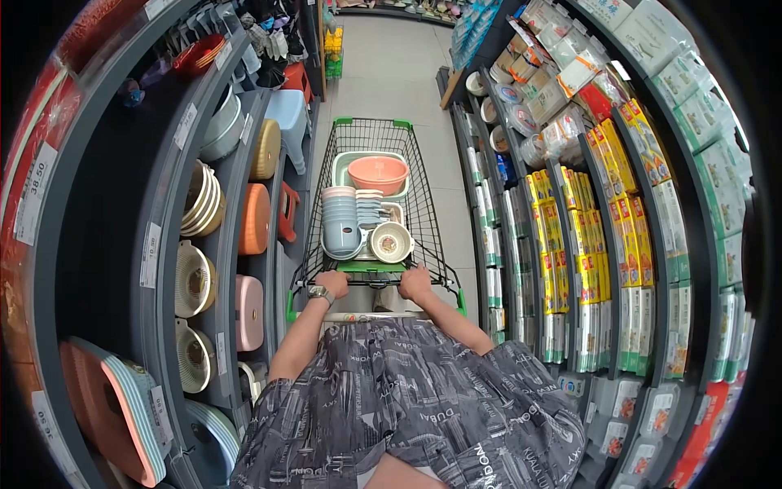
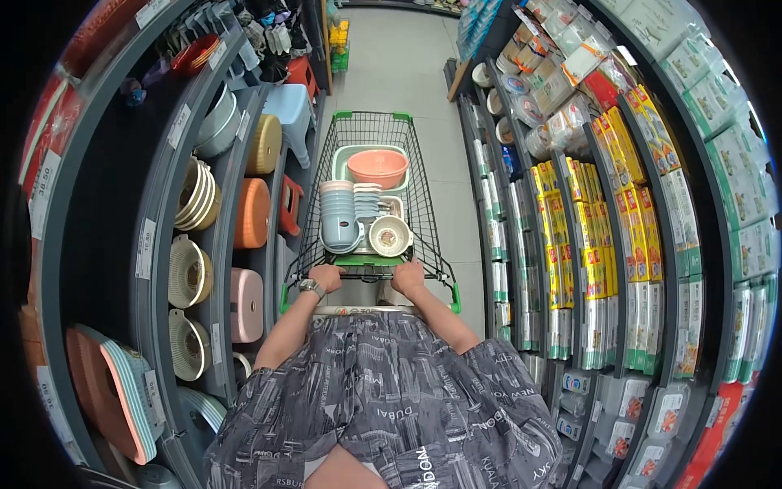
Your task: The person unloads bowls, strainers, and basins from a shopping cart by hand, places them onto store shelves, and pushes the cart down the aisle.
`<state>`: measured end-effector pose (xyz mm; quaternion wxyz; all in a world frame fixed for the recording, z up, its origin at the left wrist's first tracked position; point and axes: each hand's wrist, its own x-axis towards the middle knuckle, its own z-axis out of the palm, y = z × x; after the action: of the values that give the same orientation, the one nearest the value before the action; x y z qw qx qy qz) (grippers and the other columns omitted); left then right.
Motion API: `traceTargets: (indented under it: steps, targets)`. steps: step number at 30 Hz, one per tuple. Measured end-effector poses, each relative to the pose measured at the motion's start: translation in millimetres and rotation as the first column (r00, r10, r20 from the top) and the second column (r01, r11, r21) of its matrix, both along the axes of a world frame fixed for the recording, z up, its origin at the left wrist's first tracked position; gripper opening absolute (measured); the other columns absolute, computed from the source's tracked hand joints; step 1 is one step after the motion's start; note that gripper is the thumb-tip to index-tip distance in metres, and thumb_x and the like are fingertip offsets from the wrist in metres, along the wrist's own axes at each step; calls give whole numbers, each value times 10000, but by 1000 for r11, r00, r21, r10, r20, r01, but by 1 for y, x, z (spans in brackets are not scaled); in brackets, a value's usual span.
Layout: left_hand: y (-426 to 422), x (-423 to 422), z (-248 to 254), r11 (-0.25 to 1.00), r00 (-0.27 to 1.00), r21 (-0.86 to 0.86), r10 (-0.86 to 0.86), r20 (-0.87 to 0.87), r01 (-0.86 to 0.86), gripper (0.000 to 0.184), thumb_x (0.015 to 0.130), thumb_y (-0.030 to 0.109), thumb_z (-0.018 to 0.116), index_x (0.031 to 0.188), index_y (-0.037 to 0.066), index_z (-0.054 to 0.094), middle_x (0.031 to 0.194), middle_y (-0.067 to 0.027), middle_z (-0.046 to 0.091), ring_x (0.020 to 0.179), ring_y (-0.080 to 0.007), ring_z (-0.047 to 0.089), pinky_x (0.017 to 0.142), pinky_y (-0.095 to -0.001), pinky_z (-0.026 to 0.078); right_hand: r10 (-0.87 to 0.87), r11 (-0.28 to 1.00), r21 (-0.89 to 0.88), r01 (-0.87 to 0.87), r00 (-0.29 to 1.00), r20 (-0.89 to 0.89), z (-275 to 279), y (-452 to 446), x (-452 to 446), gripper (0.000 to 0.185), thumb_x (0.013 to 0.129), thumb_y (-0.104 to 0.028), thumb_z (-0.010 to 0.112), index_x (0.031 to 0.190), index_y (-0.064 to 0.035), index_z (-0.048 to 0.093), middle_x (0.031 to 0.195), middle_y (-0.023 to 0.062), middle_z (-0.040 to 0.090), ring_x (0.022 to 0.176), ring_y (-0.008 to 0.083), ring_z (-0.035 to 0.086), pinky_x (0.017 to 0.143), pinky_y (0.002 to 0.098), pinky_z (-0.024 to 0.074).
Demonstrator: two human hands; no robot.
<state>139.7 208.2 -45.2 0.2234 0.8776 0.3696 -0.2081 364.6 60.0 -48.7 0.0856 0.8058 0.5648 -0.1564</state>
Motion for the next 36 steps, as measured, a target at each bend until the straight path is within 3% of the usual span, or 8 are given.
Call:
traceTargets:
  steps: [5, 7, 13, 17, 19, 23, 28, 36]
  targets:
    - [-19, -16, -2, 999, 999, -23, -40, 12, 41, 437, 816, 210, 532, 1204, 300, 714, 1095, -126, 732, 1017, -299, 703, 861, -446, 555, -1, 997, 81, -5, 997, 83, -5, -26, -17, 249, 773, -253, 619, 821, -47, 750, 951, 179, 719, 1062, 351, 588, 909, 438, 474]
    - [-29, -21, -1, 998, 999, -48, -50, 2, 50, 469, 797, 213, 541, 1229, 299, 704, 1106, -132, 728, 1028, -303, 697, 869, -443, 552, 13, 1000, -16, -13, 1000, 0, -6, -34, -19, 261, 742, -291, 687, 803, -46, 751, 898, 162, 724, 1014, 336, 615, 884, 426, 497]
    - [-53, -41, -2, 997, 997, -31, -72, 34, 73, 460, 819, 183, 521, 1231, 276, 703, 1088, -124, 734, 1003, -290, 706, 836, -447, 552, 13, 1000, -15, -14, 998, -58, -8, -60, -35, 314, 713, -359, 762, 782, -53, 745, 860, 133, 727, 987, 315, 629, 875, 422, 520]
    - [-68, -55, -7, 996, 995, -3, -88, 45, 88, 452, 836, 176, 511, 1238, 266, 697, 1083, -122, 737, 998, -284, 708, 829, -449, 551, 5, 1000, 29, -2, 994, -106, 6, -76, -49, 303, 722, -349, 763, 790, -54, 744, 870, 135, 728, 992, 315, 627, 879, 421, 526]
    - [-73, -60, -9, 995, 995, -20, -95, 43, 96, 443, 844, 175, 505, 1237, 246, 695, 1089, -126, 735, 996, -290, 707, 825, -458, 550, 17, 999, 44, -12, 994, -112, 12, -84, -57, 168, 736, -193, 636, 743, -67, 746, 829, 155, 729, 982, 325, 649, 868, 425, 525]
    - [-82, -70, -14, 994, 992, -30, -106, 70, 108, 433, 844, 202, 520, 1241, 226, 690, 1061, -135, 739, 983, -303, 707, 817, -465, 550, 11, 998, 70, -4, 995, -98, 10, -94, -65, 156, 724, -197, 646, 709, -72, 739, 806, 147, 730, 942, 319, 660, 886, 409, 516]
    - [-87, -75, -12, 995, 993, -41, -93, 72, 96, 381, 839, 224, 533, 1176, 224, 713, 1029, -130, 741, 975, -322, 708, 803, -474, 562, 15, 999, -46, -21, 992, -121, 15, -96, -69, 215, 710, -231, 685, 820, -59, 752, 872, 130, 730, 1006, 312, 630, 887, 418, 533]
    - [-84, -74, -11, 996, 994, -36, -83, 70, 86, 398, 831, 225, 532, 1186, 221, 712, 1058, -136, 736, 1004, -318, 699, 830, -467, 558, 15, 997, 75, -4, 989, -147, 7, -97, -69, 173, 706, -199, 670, 798, -69, 741, 835, 131, 717, 960, 323, 641, 855, 437, 536]
